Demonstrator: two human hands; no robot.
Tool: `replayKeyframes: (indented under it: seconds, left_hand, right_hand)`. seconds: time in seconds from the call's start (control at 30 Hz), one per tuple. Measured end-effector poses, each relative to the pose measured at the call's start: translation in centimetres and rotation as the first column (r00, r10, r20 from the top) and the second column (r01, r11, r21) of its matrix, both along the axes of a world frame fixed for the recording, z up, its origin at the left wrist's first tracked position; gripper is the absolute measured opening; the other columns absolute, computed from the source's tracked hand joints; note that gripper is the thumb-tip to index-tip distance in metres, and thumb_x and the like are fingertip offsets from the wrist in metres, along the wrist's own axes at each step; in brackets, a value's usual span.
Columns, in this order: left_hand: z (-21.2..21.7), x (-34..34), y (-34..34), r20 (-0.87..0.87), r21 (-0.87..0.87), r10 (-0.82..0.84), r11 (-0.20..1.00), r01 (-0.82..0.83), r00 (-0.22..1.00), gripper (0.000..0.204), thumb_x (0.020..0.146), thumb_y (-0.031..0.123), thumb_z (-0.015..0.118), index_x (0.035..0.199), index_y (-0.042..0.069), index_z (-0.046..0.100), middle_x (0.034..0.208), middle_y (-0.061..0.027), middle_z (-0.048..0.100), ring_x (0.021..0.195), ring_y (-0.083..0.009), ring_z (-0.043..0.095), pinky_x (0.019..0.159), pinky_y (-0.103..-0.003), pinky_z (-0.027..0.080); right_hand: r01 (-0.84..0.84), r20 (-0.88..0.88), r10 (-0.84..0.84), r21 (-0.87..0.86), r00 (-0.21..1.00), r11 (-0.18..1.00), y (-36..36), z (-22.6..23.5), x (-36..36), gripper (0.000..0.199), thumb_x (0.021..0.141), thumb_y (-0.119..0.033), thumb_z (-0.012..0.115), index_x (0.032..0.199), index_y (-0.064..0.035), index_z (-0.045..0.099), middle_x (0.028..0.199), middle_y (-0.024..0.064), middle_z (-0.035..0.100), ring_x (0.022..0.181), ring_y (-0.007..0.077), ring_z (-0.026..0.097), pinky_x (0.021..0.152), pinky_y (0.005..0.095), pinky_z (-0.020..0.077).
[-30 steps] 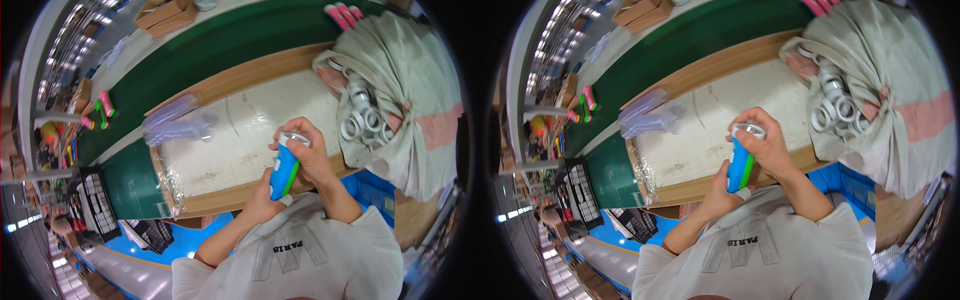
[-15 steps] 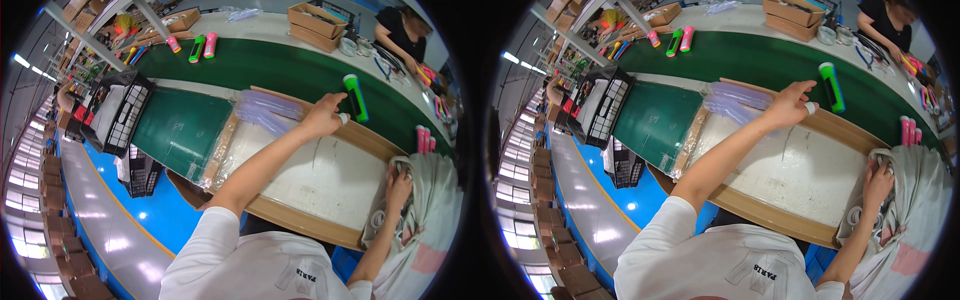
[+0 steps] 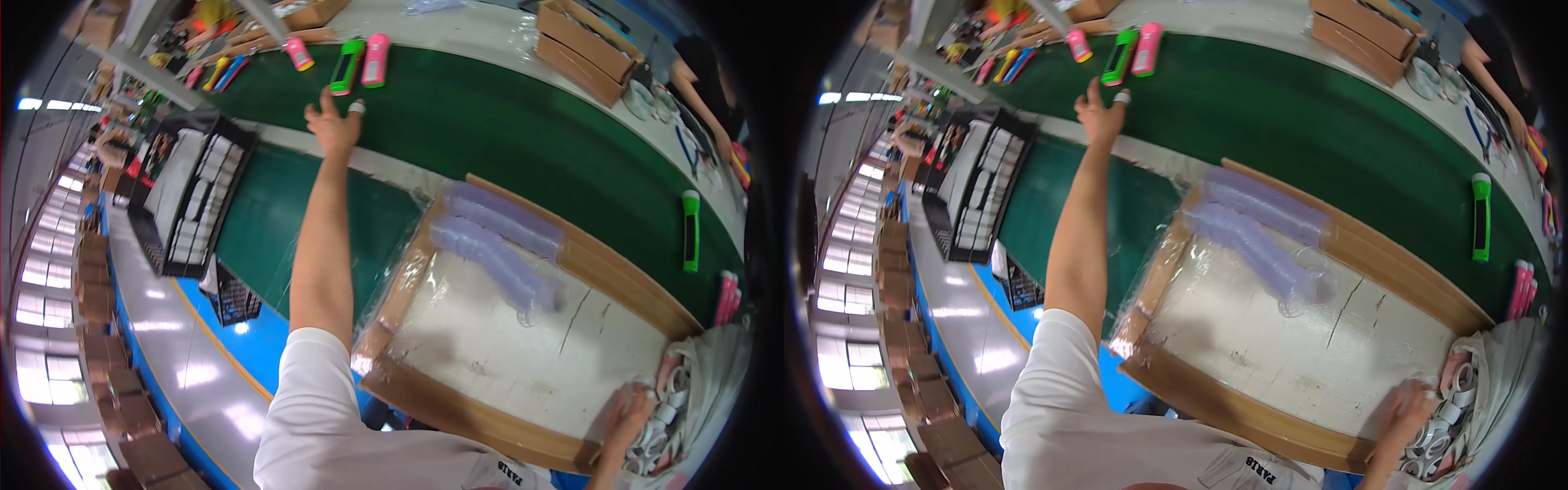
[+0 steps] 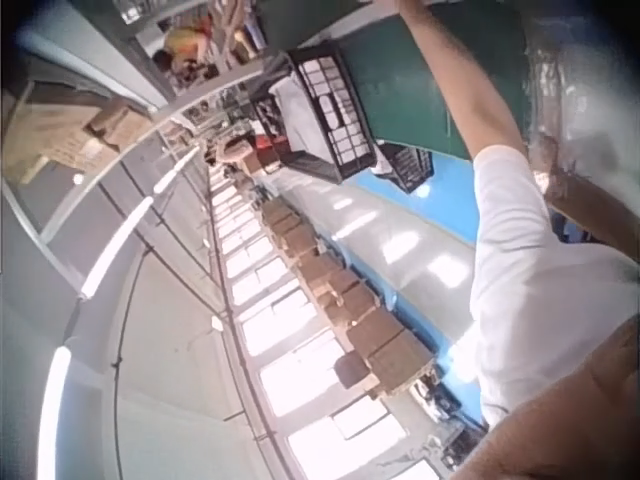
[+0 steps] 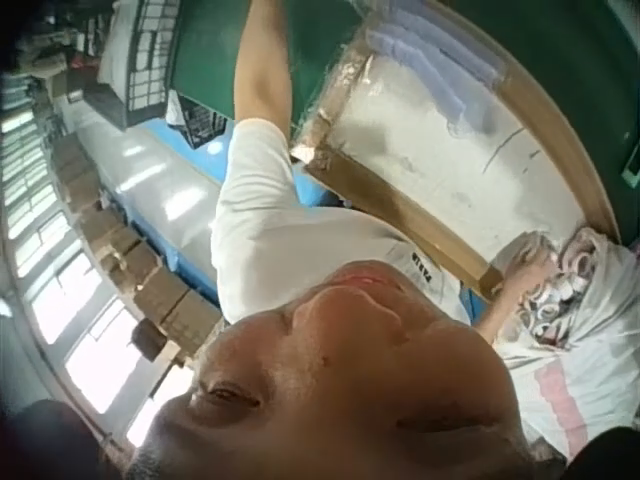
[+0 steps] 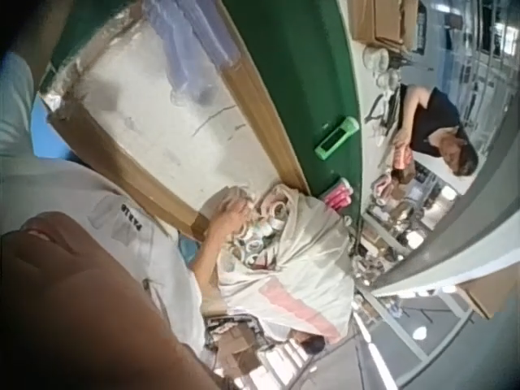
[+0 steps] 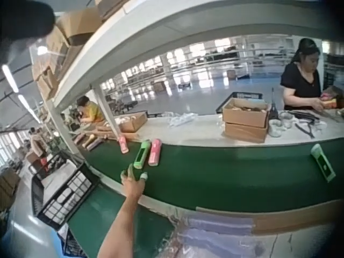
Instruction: Assembling the lens and reflector components onto the bodies of various plastic flashlights.
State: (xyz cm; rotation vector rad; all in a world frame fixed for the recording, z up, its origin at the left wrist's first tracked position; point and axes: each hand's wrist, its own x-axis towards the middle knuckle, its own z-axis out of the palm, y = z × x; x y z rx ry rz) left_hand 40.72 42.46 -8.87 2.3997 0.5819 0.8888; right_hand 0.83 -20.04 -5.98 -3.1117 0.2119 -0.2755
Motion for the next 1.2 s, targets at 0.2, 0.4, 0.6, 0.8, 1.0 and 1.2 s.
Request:
replayKeyframes:
  seconds: [0.2,0.4,0.6,0.8,1.0,1.2]
  left_hand:
    - [-2.7,7.3,2.2,0.014,0.137,0.018,0.99,-0.02,1.0,0.074,0.071,0.063,0.068,0.135,0.038,0.044,0.142,-0.0359,0.02,0.13,-0.0525,0.025,0.104,-0.056,0.031]
    - [-5.1,13.1,1.7,-0.336,0.485,0.454,0.834,-0.261,0.825,0.094,0.06,0.088,0.05,0.132,0.027,0.053,0.138,-0.0172,0.037,0.121,-0.0464,0.04,0.096,-0.06,0.035]
    - [-6.0,12.4,6.1,-0.173,0.502,0.026,0.862,0.065,0.984,0.066,0.073,0.067,0.06,0.109,0.012,0.068,0.101,-0.0187,0.063,0.106,-0.0344,0.054,0.088,-0.046,0.046]
    - [1.5,3.3,-7.2,0.309,-0.757,-0.547,0.354,0.549,0.778,0.039,0.088,0.034,0.062,0.109,0.001,0.06,0.099,-0.0046,0.059,0.089,-0.0135,0.052,0.077,-0.03,0.041]
    - [9.9,-14.0,-25.0,0.216,-0.382,-0.85,0.378,0.843,0.48,0.039,0.086,0.023,0.064,0.115,-0.002,0.059,0.113,-0.0092,0.057,0.102,-0.0162,0.053,0.092,-0.028,0.039]
    - [7.5,-25.6,-36.3,-0.056,0.294,-0.876,0.445,0.846,0.48,0.052,0.066,0.032,0.08,0.108,0.004,0.065,0.13,-0.0299,0.039,0.121,-0.0442,0.037,0.101,-0.051,0.03]
  right_hand:
    - [-0.242,-0.04,0.266,0.3,0.963,0.923,8.6,-0.7,0.5,0.034,0.073,-0.005,0.063,0.104,-0.0017,0.051,0.105,0.023,0.04,0.1,0.0418,0.04,0.088,0.0547,0.0328]
    - [-0.329,0.021,0.337,0.279,0.941,0.902,7.9,-1.9,1.6,0.035,0.067,-0.009,0.069,0.099,-0.0069,0.053,0.099,0.0198,0.046,0.095,0.0393,0.045,0.081,0.0545,0.036]
    - [-0.378,0.143,0.35,0.29,0.926,0.879,7.1,-1.3,3.7,0.028,0.074,-0.009,0.071,0.1,-0.0091,0.059,0.095,0.0085,0.048,0.096,0.0285,0.049,0.082,0.0439,0.038]
    - [-0.351,0.206,0.295,0.336,0.933,0.874,6.1,-2.0,2.3,0.031,0.077,-0.008,0.069,0.105,-0.0085,0.056,0.097,0.0089,0.05,0.097,0.029,0.049,0.086,0.0424,0.0381]
    - [-0.395,0.327,0.286,0.343,0.901,0.852,6.0,-1.6,2.8,0.03,0.078,-0.006,0.064,0.106,-0.0056,0.055,0.104,0.0123,0.054,0.096,0.0307,0.049,0.086,0.0411,0.039]
    - [-0.313,0.223,0.291,0.07,0.93,0.947,5.8,-0.3,1.7,0.032,0.077,-0.016,0.068,0.106,-0.0062,0.056,0.107,0.0136,0.054,0.101,0.0292,0.049,0.083,0.038,0.0421]
